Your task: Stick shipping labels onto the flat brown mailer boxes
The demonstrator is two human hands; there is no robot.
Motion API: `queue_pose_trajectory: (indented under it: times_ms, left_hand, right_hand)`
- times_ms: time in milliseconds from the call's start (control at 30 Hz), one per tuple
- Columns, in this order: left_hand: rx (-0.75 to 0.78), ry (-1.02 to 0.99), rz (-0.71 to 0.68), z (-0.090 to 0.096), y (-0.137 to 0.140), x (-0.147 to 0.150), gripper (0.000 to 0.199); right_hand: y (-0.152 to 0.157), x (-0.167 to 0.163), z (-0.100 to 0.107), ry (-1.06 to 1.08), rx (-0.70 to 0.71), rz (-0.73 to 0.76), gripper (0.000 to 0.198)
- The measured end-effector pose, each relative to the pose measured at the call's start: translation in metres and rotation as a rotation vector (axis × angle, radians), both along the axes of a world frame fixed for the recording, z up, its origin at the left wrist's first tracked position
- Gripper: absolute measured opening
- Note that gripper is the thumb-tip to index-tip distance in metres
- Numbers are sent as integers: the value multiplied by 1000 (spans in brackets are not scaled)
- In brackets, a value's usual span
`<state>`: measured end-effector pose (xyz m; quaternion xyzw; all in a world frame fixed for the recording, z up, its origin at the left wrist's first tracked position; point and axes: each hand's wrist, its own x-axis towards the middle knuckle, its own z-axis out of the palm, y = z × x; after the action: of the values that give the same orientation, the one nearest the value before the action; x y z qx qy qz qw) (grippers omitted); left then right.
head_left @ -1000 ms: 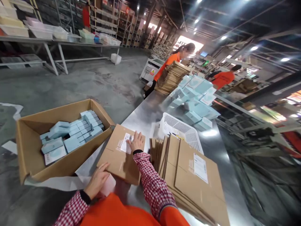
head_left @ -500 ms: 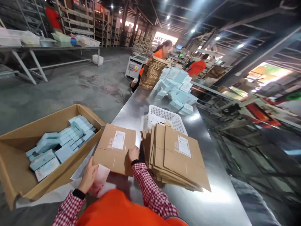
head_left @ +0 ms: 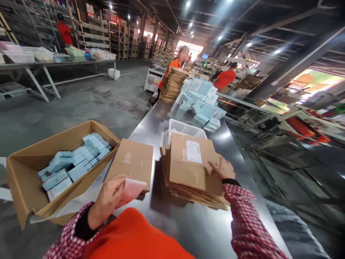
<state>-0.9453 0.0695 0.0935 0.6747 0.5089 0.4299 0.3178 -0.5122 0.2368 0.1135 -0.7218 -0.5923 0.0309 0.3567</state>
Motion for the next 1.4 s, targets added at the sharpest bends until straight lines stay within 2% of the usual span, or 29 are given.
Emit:
queue_pose_trajectory:
  times_ms: [33,67,100,133,167,200,233,300,400,467,533,600,700,767,900,1000,1067,1133,1267,1333,1400]
  left_hand:
    - [21,-3,-5,9,-1,7,40]
    - [41,-9,-4,16,-1,14,40]
    - [61,-19,6,21,0,19,39]
    - [78,-34,30,24,2,22,39]
    - [91,-49,67,25,6,22,40]
    - [93,-58,111,24,10,19,41]
    - [84,-58,161,20,14,12,43]
    - [50,-16,273,8,21,-8,45]
    - [46,117,427,-16,20,-40,53]
    - [56,170,359,-29,10,-48,61]
    - [-6,160,202,-36,-1,-42,65]
    - [-96,104,128,-39,-7,-29,61]
    - [-162,10,184,-48,-5,-12,32]
    - [-179,-23,214,-58,0,-7,24]
    - [-156,51,285,-81,14,-8,24]
    - [-147,134,338,-99,26,-15,33]
    - [-156,157,332,-112,31,-24,37]
    - [-163,187,277,-127,31,-38,39]
    - [-159,264,159,-156,22,-62,37]
    - [-136,294,130,-168,20,-67,34]
    - [-105,306,104,-178,23,-65,31]
  right_hand:
    - [-15,-21,-3,78,-13,95,61]
    - [-34,-52,-9,214,-37,253,65]
    - [-55,-89,-19,373,-103,506,66]
    - [-76,-129,-31,491,-278,826,67]
    - [-97,-169,-45,573,-445,1083,70]
    - [-114,-203,-58,697,-540,1213,67]
    - [-128,-231,-69,840,-625,1256,57]
    - [-143,-262,-87,1036,-657,1185,44]
    - [-136,-262,-95,1065,-590,1065,37]
    - [-127,-252,-93,1002,-577,1077,36]
    - [-121,-248,-90,937,-578,1108,34]
    - [-119,-250,-90,908,-578,1123,33]
    - [-115,-258,-97,916,-571,1056,38]
    - [-110,-261,-104,865,-521,968,42]
    - [-101,-270,-117,721,-395,880,26]
    - [-92,-282,-128,711,-324,856,25]
    - [-72,-288,-134,746,-322,810,28]
    - [-38,-289,-140,760,-333,686,34]
    - [49,-286,-147,386,-288,346,36]
    - [81,-287,-153,232,-311,319,32]
    - [97,-291,-161,181,-362,357,34]
